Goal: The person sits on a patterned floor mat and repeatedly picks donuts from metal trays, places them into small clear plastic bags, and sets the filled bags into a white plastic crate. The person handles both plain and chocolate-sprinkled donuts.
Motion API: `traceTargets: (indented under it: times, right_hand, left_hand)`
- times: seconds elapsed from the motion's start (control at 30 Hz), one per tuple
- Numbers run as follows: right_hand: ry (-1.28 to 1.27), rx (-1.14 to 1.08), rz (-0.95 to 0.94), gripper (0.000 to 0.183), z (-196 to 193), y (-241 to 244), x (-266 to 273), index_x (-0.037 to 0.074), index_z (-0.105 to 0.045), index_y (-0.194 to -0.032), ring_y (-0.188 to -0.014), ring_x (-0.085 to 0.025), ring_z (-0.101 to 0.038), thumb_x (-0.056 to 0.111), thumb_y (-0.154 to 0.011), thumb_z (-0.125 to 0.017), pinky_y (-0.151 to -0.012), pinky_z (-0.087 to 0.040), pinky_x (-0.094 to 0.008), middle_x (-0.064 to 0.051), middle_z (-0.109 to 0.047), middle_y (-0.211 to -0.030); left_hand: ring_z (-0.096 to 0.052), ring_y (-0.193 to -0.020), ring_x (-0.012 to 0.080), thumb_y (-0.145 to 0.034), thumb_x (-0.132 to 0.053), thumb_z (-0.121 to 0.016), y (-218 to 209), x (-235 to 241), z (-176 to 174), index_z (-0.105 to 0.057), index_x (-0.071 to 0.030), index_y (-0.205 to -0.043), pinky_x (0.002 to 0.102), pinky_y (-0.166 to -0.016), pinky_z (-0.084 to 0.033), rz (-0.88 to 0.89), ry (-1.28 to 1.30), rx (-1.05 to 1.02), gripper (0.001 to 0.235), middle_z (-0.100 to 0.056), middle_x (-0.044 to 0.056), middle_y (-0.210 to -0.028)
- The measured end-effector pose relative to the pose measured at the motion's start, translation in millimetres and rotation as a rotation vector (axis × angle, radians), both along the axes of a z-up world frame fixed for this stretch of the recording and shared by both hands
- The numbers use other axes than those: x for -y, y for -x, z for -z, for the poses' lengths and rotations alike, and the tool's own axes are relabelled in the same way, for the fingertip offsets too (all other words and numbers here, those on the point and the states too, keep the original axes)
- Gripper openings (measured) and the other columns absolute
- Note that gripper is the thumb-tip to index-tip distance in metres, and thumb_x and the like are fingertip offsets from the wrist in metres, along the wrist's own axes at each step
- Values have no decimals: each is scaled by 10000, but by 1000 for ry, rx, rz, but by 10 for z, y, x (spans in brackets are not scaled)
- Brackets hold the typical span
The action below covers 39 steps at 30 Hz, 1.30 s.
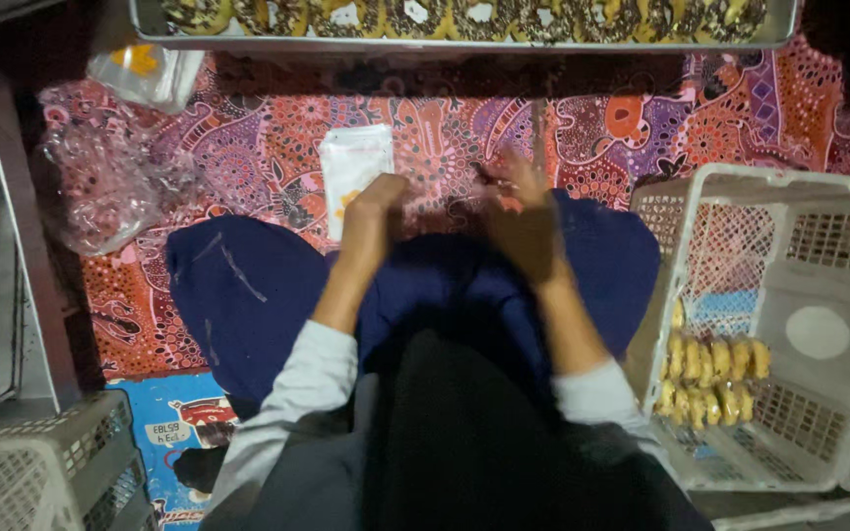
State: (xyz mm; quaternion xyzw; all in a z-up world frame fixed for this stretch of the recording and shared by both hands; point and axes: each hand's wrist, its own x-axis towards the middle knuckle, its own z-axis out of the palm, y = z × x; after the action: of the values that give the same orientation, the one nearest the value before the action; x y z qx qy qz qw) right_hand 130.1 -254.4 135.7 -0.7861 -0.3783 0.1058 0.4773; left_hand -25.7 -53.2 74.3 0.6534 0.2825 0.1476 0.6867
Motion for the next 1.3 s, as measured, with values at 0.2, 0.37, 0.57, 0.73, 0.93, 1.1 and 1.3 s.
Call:
traceTargets:
  times: [0.2, 0.37, 0.57, 0.73, 0.93, 1.1, 1.3]
  right_hand:
    - [218, -97, -244, 169, -126, 198, -1134, 102, -739, -1109, -1083, -227, -747, 208, -988, -687, -959, -598, -332, -125, -768, -1161]
    - [-84, 228, -59, 303, -668, 478, -1054, 29, -625, -1262, -1210, -353, -623, 153, -993, -687, -1109, -473, -501, -183, -661, -1263]
    - [155, 411, -107, 340, -780, 458, -1106, 51, -605, -1304, -1330, -366, -614, 143, -977, -629, -1181, -255, -693, -196, -650, -1364]
    - [116, 328, -288, 391, -623, 252, -1258, 31, -651, -1303, -1296, -365, -596, 178, -947, -719, -1124, -394, -566, -193, -660, -1303]
    - [252, -193, 141, 292, -572, -1133, -1603, 77, -751, -1188, -839, -160, -754, 289, -988, -743, -725, -583, -296, -66, -798, -1051]
    - [572, 505, 281, 1120, -151, -2858, -1855, -152, -487, -1342, -1449, -653, -189, 653, -708, -938, -1067, -99, -832, -452, -237, -1523]
    - [459, 352, 112, 812, -333, -2453, -2360, -43, -558, -1323, -1446, -496, -334, 487, -818, -910, -1193, -229, -671, -352, -424, -1505]
  left_hand:
    - [-647, -827, 148, -774, 40, -710, -66, -215, -846, -601, 5, -1244, 272, -622, -543, -298, -408, 77, 484, -627, 126, -1205]
    - [-735, -810, 156, -926, 24, -649, -196, -416, -979, -651, -50, -1171, 275, -712, -578, -423, -350, -20, 255, -765, 89, -972]
    - [-708, -951, 245, -983, -17, -714, -241, 19, -1066, -612, -64, -1015, 362, -867, -582, -266, -514, 480, 117, -719, 145, -975]
    - [-509, -1160, 167, -902, -79, -594, -377, -250, -1029, -637, -67, -1217, 375, -949, -528, -441, 156, 471, 317, -530, -66, -1351]
    - [-584, -1125, 287, -955, 48, -686, -446, -915, -459, -588, -71, -1133, 500, -1047, -520, -499, 712, 846, 236, -622, 99, -1168]
    - [-605, -1127, 321, -1011, -203, -695, -314, -1135, -315, -614, -67, -1178, 553, -1067, -500, -646, 1027, 830, 230, -644, 130, -1164]
    - [-596, -1208, 460, -965, -493, -626, -256, -1361, -239, -629, 42, -1156, 594, -1073, -493, -754, 1387, 783, 568, -627, 267, -1237]
